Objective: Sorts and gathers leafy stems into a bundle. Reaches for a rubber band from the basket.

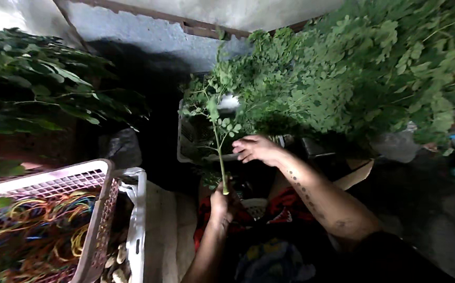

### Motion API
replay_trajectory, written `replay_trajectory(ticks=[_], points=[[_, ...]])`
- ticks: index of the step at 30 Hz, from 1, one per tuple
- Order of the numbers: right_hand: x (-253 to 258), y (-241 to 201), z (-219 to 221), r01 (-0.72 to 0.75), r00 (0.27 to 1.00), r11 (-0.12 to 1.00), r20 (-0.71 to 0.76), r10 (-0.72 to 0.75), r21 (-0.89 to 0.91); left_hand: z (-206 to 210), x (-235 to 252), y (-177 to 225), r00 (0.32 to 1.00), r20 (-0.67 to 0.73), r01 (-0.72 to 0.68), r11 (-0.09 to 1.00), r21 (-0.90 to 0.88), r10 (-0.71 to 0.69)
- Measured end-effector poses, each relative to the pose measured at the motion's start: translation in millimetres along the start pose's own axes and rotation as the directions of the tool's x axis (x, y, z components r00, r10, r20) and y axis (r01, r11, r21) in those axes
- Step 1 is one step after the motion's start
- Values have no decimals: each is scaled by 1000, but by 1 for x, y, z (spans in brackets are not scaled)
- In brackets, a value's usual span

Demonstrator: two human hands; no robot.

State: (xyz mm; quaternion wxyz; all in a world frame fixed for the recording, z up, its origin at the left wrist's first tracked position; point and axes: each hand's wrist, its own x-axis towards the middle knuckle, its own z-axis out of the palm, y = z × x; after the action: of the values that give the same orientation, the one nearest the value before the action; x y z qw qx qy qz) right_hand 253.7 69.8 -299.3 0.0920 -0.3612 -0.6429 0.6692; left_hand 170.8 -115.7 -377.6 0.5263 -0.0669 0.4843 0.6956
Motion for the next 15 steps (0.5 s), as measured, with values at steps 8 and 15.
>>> replay_trajectory(ticks=[8, 15], points=[[42, 75, -99, -479, 826, 669, -550, 125, -568, -10, 9, 8, 977, -191, -109, 992, -63, 95], [-3, 24, -118, -278, 863, 954, -464, 197, -112, -22, 6, 24, 937, -257, -207, 969, 134, 236]])
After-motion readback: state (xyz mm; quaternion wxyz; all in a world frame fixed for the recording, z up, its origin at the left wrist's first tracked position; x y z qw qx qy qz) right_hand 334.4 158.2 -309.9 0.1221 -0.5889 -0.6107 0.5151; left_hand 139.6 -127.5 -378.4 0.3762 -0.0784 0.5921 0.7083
